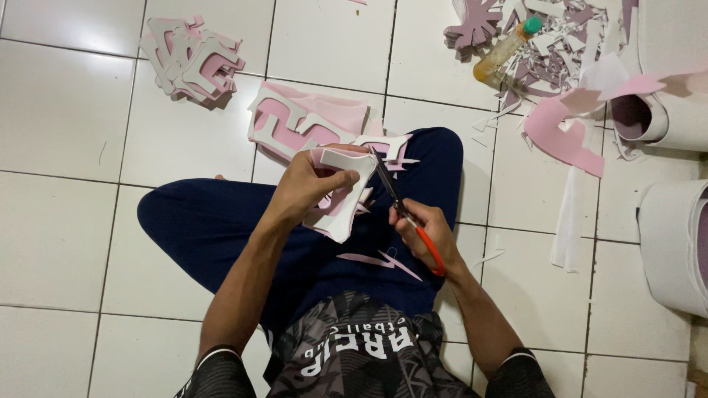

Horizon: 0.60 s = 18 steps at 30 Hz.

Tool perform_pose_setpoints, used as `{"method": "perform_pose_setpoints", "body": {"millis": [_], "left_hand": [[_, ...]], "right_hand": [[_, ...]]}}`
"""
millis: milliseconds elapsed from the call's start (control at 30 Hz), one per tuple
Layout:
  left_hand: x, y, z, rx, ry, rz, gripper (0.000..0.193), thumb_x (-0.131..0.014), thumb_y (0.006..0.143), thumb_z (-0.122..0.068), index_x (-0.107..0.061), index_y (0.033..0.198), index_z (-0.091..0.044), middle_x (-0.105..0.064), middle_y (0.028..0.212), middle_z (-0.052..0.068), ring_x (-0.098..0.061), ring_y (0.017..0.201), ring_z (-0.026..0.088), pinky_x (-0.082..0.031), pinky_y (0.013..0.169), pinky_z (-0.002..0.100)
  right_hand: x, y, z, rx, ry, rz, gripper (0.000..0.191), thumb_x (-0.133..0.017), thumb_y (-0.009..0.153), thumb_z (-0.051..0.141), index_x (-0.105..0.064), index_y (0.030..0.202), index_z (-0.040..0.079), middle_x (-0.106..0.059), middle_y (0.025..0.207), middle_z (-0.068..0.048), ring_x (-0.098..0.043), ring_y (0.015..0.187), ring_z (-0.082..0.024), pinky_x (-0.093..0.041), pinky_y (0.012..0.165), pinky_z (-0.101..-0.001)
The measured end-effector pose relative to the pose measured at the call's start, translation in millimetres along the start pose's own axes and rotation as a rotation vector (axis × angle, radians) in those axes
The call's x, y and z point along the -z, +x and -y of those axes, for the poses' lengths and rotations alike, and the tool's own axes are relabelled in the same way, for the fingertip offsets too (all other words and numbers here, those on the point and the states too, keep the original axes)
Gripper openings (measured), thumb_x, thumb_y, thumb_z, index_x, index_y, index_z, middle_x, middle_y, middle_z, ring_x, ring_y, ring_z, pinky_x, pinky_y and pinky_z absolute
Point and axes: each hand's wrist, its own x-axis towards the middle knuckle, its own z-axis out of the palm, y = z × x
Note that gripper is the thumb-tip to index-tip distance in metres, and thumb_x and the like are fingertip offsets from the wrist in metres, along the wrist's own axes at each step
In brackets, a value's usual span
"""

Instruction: The person sits on the tiled floor and trims pink and white foam cutouts with red-handled scissors, cutting excess foam from decorative shaped pieces one at a time and setting finished pieces aside with the scrap pile nearby.

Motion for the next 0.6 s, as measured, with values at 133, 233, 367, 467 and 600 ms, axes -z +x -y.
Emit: {"method": "perform_pose_setpoints", "body": {"millis": [133, 233, 367, 467, 600], "left_hand": [[2, -3, -1, 0.027, 0.043, -0.024, 0.038, -0.076, 0.086, -0.008, -0.075, 0.124, -0.002, -0.073, 0.084, 0.005, -0.065, 0.072, 0.008, -0.054, 0.066, 0.025], [1, -6, 0, 0.000, 0.011, -0.064, 0.039, -0.075, 0.087, -0.010, -0.073, 0.125, -0.002, -0.075, 0.086, 0.005, -0.069, 0.074, 0.009, -0.058, 0.069, 0.025], [2, -9, 2, -0.053, 0.146, -0.107, 0.041, -0.074, 0.088, -0.013, -0.071, 0.128, -0.003, -0.077, 0.090, 0.004, -0.072, 0.081, 0.008, -0.058, 0.073, 0.024], [2, -9, 6, -0.088, 0.188, -0.111, 0.041, -0.073, 0.089, -0.013, -0.070, 0.128, -0.003, -0.077, 0.093, 0.004, -0.072, 0.083, 0.008, -0.059, 0.075, 0.023], [6, -11, 14, -0.078, 0.231, -0.106, 0.040, -0.072, 0.089, -0.013, -0.073, 0.128, -0.006, -0.077, 0.091, 0.005, -0.069, 0.080, 0.008, -0.058, 0.074, 0.024]], "right_hand": [[-1, 1, -1, -0.080, -0.039, -0.073, 0.058, -0.066, 0.087, 0.064, -0.064, 0.084, 0.006, -0.047, 0.051, 0.006, -0.043, 0.041, -0.002, -0.031, 0.037, -0.0203], [-3, 7, -1, 0.160, -0.403, -0.266, 0.053, -0.074, 0.087, 0.057, -0.065, 0.088, 0.005, -0.050, 0.055, 0.003, -0.046, 0.047, -0.005, -0.035, 0.043, -0.0230], [-2, 13, 1, 0.501, -0.778, -0.414, 0.057, -0.086, 0.077, 0.051, -0.066, 0.095, 0.000, -0.057, 0.066, -0.002, -0.052, 0.051, -0.010, -0.044, 0.046, -0.0253], [-1, 16, -2, 0.515, -0.917, -0.426, 0.056, -0.092, 0.072, 0.047, -0.068, 0.094, 0.000, -0.058, 0.065, -0.003, -0.054, 0.050, -0.013, -0.044, 0.045, -0.0288], [2, 20, -14, 0.416, -0.889, -0.369, 0.053, -0.092, 0.076, 0.047, -0.069, 0.093, 0.002, -0.061, 0.066, -0.003, -0.057, 0.051, -0.012, -0.046, 0.047, -0.0274]]}}
